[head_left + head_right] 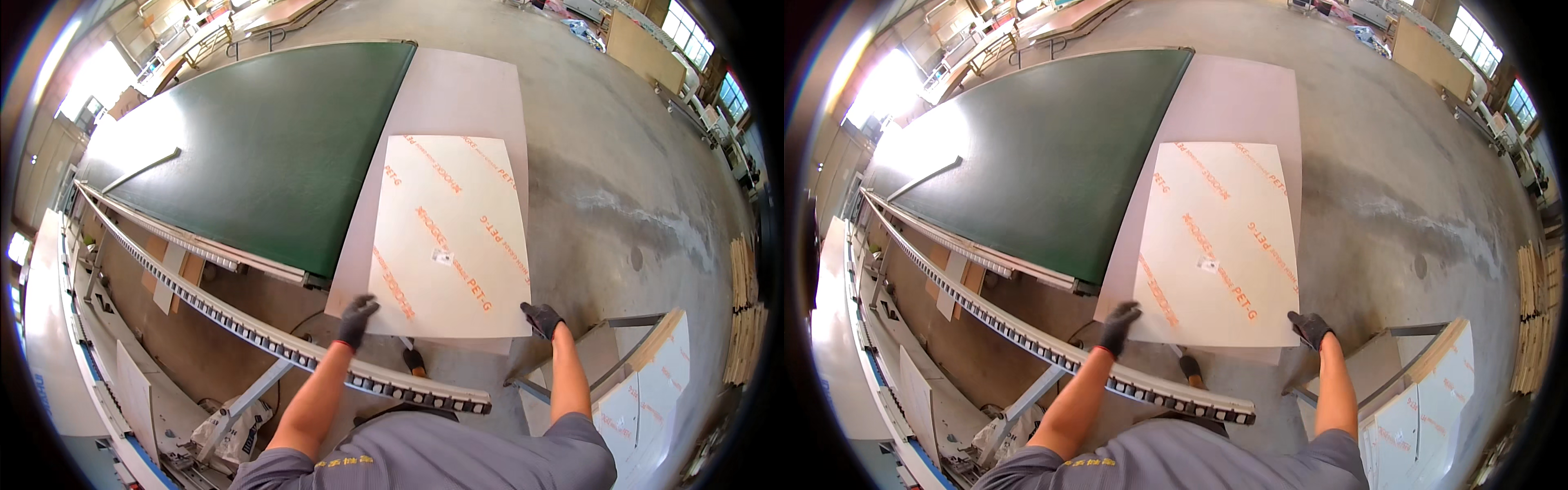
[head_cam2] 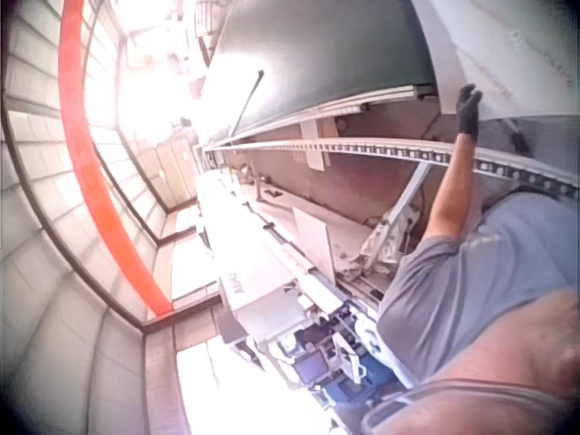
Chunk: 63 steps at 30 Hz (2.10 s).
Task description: The person picks up large white plastic sheets from a table and places them onto a cutting machine. They align the sheets and push them through the machine to trim the edges. The person repeats this process for multiple sheets, handling them one at a time.
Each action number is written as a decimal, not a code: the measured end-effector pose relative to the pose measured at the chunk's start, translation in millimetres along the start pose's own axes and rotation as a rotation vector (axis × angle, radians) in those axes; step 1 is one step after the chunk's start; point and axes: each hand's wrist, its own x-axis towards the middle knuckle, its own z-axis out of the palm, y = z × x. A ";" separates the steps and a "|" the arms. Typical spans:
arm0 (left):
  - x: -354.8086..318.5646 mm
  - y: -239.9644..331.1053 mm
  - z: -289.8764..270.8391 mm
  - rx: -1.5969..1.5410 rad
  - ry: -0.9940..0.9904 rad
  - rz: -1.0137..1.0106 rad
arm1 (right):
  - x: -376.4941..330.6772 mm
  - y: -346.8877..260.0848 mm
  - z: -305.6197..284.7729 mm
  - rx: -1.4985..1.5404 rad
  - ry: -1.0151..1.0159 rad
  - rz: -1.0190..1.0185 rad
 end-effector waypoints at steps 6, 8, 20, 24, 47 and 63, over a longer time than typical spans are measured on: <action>-55.4 50.2 -75.3 -0.844 0.117 0.017 | -127.6 -19.6 75.5 0.435 -0.114 -0.142; -80.8 42.0 -72.5 -0.868 0.023 0.046 | -136.2 15.5 104.1 0.502 -0.181 -0.207; -312.5 -45.7 -9.2 -0.791 -0.340 -0.244 | -313.9 92.1 304.6 0.499 -0.305 -0.279; -322.1 -80.1 -37.3 -0.816 -0.277 -0.208 | -332.2 114.8 339.2 0.482 -0.267 -0.331; -543.3 -271.9 -290.4 -0.651 0.778 0.016 | -214.7 150.9 218.2 0.800 -0.359 -0.172; -843.1 -426.1 -227.0 0.164 1.801 -0.253 | -180.2 117.0 387.4 0.177 -1.071 0.053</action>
